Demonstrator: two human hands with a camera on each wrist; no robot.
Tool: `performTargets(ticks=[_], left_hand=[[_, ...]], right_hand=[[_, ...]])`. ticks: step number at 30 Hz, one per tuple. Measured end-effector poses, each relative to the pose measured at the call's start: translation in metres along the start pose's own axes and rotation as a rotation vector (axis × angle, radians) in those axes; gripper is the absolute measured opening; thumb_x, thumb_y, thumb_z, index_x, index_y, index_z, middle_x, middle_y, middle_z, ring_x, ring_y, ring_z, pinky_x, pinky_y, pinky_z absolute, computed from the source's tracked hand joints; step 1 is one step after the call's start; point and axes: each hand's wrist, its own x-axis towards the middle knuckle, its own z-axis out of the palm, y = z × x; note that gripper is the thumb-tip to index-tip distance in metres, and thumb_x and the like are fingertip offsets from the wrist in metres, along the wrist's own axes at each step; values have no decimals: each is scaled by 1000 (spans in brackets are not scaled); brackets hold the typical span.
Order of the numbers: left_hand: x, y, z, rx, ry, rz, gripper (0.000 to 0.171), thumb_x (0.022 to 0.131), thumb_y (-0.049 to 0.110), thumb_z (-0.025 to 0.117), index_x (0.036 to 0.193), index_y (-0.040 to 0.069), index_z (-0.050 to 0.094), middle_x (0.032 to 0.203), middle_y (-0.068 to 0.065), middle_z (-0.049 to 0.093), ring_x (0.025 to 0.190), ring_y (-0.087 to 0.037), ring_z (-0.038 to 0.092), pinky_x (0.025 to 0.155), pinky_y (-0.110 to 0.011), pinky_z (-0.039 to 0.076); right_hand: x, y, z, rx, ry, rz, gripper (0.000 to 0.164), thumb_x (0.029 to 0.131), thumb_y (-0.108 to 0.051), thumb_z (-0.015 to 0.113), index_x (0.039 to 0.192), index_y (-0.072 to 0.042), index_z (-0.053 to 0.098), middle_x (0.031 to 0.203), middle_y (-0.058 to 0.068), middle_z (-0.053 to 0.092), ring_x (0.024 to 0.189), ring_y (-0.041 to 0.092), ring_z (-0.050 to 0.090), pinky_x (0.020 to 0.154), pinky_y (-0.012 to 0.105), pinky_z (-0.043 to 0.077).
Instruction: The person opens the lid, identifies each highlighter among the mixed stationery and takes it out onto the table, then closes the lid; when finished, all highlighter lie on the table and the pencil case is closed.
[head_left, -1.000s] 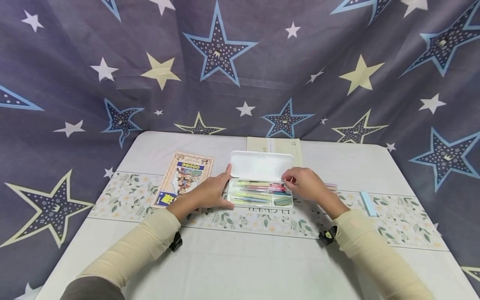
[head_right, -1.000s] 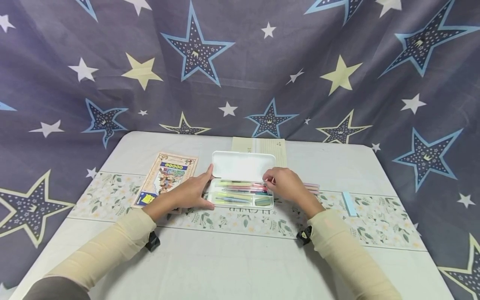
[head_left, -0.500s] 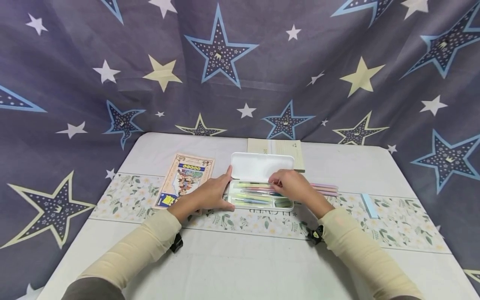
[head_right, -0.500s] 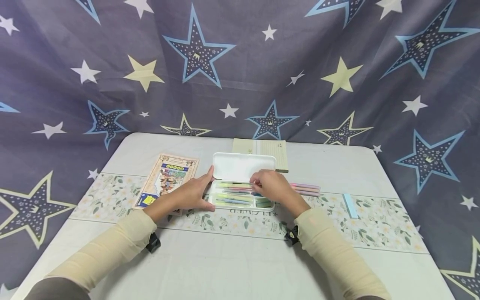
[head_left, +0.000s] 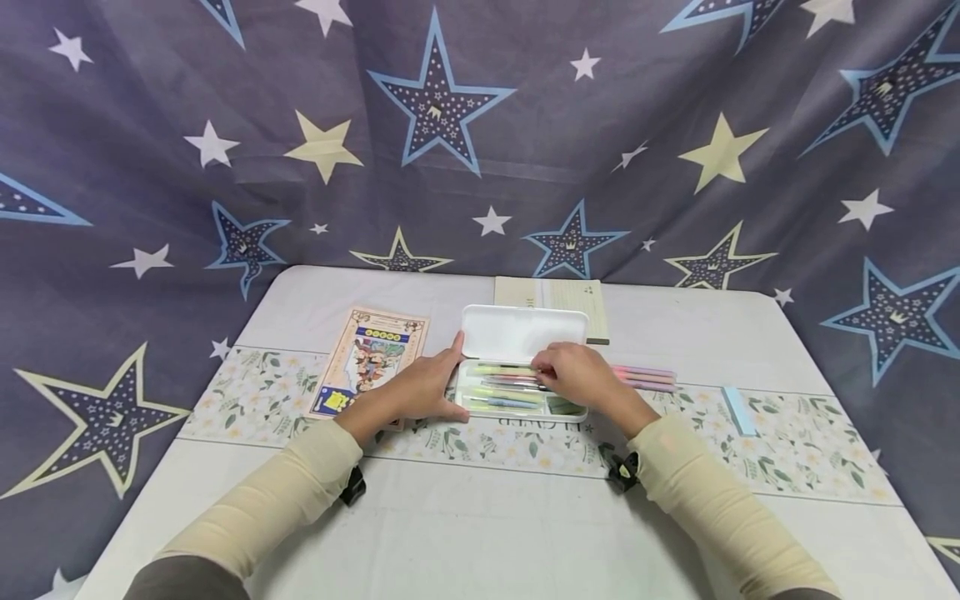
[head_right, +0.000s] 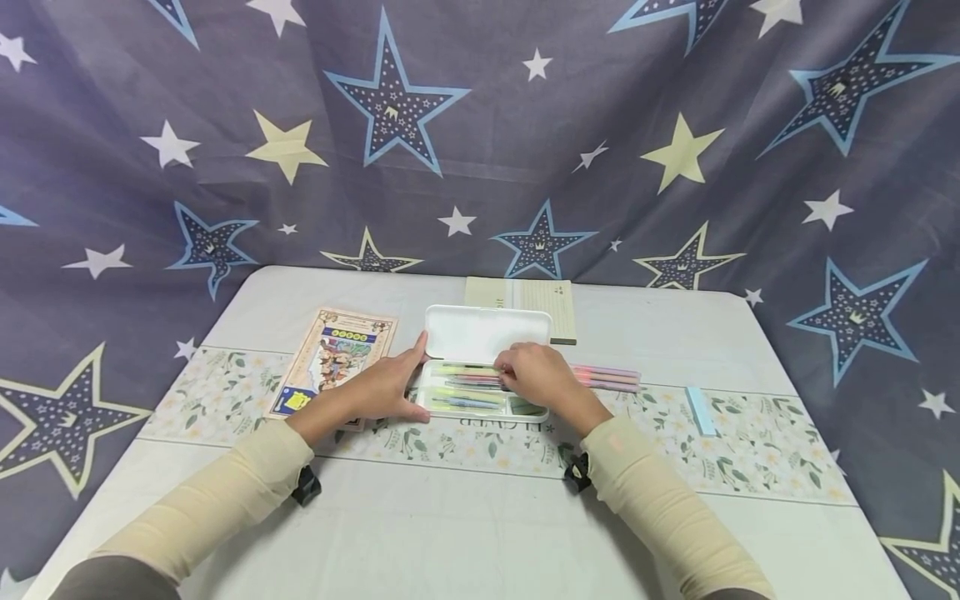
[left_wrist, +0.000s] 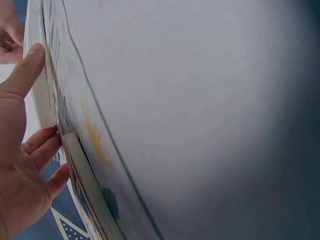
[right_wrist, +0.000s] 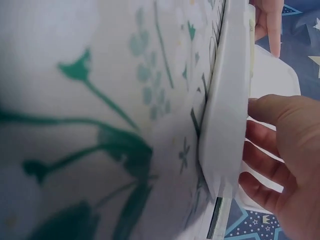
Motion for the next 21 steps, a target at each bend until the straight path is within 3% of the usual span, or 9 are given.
performTargets(ticks=[13, 21], left_hand=[[-1, -1, 1, 4, 5, 1, 144, 75, 58, 86, 162, 8, -16, 151, -2, 50, 116, -19, 63, 100, -41, 49], [1, -2, 2, 8, 15, 11, 144, 74, 59, 86, 163, 7, -15, 150, -3, 51, 114, -19, 64, 99, -41, 49]], right_hand=[[1, -6, 1, -27, 45, -19, 7, 92, -12, 72, 87, -18, 73, 80, -4, 69, 70, 9, 56, 67, 30, 50], [2, -8, 3, -38, 33, -27, 6, 93, -14, 72, 91, -19, 76, 85, -4, 72, 75, 12, 63, 72, 32, 53]])
